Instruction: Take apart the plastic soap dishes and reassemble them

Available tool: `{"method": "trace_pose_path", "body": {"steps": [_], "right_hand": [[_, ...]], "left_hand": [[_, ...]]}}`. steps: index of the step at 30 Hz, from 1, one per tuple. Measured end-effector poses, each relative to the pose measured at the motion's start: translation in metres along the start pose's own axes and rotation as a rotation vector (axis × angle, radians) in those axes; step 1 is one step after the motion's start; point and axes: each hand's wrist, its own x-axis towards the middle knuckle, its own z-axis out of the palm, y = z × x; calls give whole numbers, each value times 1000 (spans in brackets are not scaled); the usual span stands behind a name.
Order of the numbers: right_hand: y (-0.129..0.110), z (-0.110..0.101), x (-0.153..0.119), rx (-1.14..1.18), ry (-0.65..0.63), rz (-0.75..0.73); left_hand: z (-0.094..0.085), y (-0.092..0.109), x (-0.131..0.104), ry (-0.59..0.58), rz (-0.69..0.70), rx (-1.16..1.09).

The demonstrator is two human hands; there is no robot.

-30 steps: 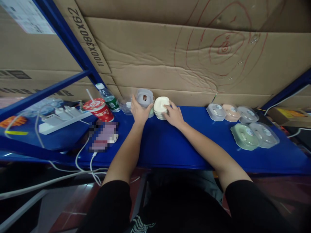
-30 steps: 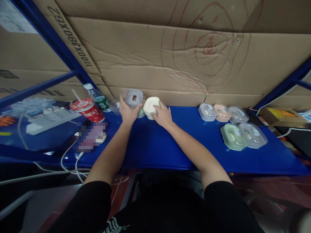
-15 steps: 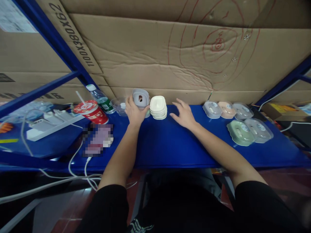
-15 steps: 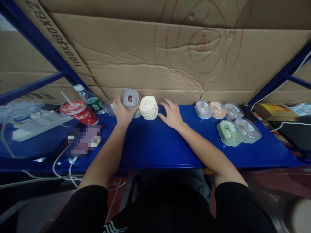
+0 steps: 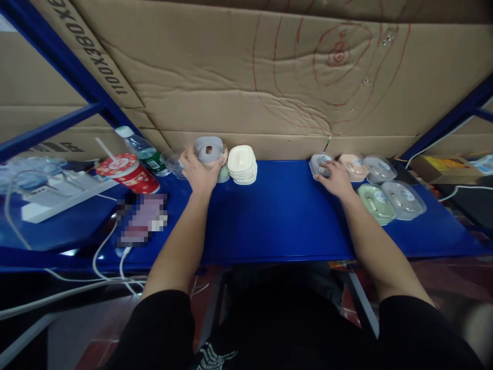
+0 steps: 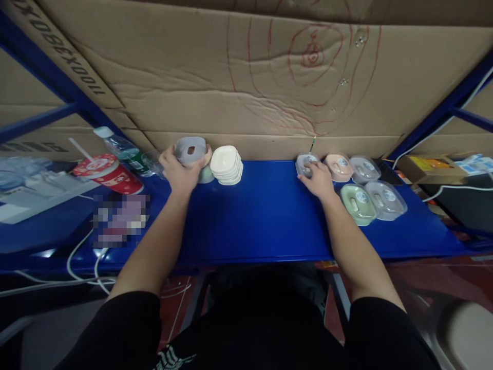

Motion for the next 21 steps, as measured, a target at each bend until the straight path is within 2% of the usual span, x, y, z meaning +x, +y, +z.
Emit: {"method": "trace_pose_path", "body": {"steps": [5,11,15,21], "right_hand": [[-19,10,-4,64,81,53],[-12,14,0,188,95,52],[-16,6,2,251,153,8],[-39,-11,-1,281,264,6]], "left_hand": [[4,-4,0,-18,-4,1],[9,-15,6,-21,41,-43],[11,-19,10,-59,63,-45],[11,-14,6,-8,32,-33]]}}
